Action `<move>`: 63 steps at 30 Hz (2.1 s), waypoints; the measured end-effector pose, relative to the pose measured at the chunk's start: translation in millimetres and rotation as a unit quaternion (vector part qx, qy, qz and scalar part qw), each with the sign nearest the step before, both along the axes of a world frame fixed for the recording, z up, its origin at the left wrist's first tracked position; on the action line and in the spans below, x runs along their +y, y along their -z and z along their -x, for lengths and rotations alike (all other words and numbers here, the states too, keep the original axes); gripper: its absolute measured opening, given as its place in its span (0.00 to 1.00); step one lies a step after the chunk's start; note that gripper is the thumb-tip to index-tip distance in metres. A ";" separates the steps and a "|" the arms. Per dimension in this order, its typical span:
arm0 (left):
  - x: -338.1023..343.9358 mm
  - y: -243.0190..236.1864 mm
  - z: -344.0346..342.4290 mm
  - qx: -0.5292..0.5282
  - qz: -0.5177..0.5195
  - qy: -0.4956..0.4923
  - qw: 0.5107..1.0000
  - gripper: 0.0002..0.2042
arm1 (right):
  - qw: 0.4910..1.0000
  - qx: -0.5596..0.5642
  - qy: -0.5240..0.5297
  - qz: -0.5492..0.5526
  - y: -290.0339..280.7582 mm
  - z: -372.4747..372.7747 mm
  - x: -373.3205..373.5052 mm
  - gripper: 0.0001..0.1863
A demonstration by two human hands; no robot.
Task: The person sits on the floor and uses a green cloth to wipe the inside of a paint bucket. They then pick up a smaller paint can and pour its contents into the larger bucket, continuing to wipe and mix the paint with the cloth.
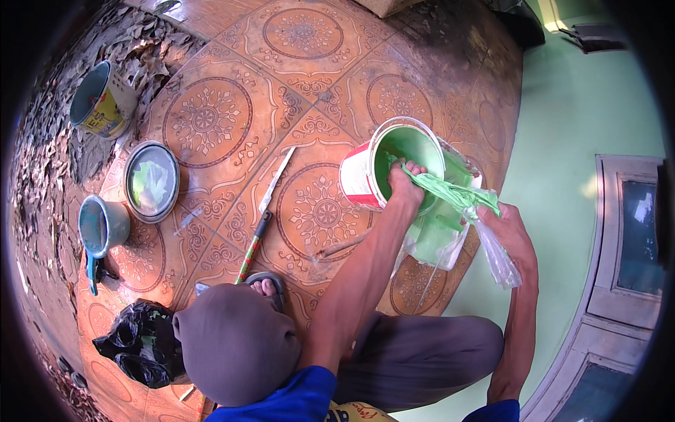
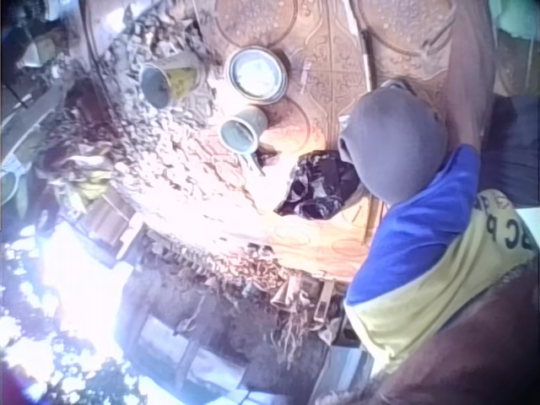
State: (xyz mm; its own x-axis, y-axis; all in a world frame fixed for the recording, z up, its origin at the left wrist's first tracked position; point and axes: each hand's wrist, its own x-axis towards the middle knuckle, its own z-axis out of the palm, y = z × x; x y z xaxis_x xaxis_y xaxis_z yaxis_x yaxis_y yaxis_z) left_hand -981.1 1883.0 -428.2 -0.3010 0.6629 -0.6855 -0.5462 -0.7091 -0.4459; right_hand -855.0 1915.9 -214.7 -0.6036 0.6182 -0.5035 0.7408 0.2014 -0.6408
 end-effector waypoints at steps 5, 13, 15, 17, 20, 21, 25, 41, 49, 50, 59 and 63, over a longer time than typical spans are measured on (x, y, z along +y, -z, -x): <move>-4.8 -6.4 -5.8 -0.019 -0.049 -0.043 0.998 0.18 | 0.999 0.003 0.028 0.017 -5.5 1.0 1.6 0.21; 9.8 15.6 -15.3 -0.040 -0.029 -0.041 0.998 0.17 | 1.000 0.012 0.024 -0.004 -13.4 11.1 -1.7 0.21; 11.3 13.0 -15.5 -0.040 -0.010 -0.031 0.999 0.16 | 1.000 0.021 0.022 -0.006 -15.1 12.9 -2.8 0.22; 11.4 11.7 -15.6 -0.030 0.001 -0.027 0.999 0.15 | 0.999 0.031 0.019 -0.006 -15.7 16.1 -5.3 0.22; 11.2 11.1 -14.5 -0.046 0.037 -0.027 0.998 0.14 | 1.000 0.028 0.012 0.000 -17.9 20.7 -8.7 0.22; 11.1 11.1 -14.2 -0.045 0.041 -0.028 0.998 0.14 | 0.999 0.031 0.010 -0.003 -17.2 21.3 -8.7 0.22; 11.5 9.9 -13.7 -0.055 0.058 -0.029 0.996 0.13 | 0.999 0.042 0.015 -0.013 -16.7 24.6 -12.8 0.21; 9.3 16.3 -10.8 -0.074 0.048 -0.059 0.994 0.12 | 0.999 0.032 0.011 -0.018 -10.7 22.7 -8.1 0.21; -5.2 -20.2 -23.8 0.057 -0.019 0.067 0.996 0.24 | 0.986 0.028 -0.080 -0.142 18.5 19.0 -0.6 0.22; -7.4 -22.4 -27.6 0.093 -0.013 0.086 0.992 0.25 | 0.976 0.032 -0.107 -0.188 26.4 24.2 -2.9 0.23; -25.1 -51.4 -58.9 0.188 0.009 0.145 0.971 0.18 | 0.954 0.048 -0.095 -0.281 36.2 25.2 3.2 0.20; -28.0 -59.1 -61.2 0.201 0.050 0.120 0.971 0.15 | 0.951 0.024 -0.043 -0.307 33.2 35.2 -5.7 0.20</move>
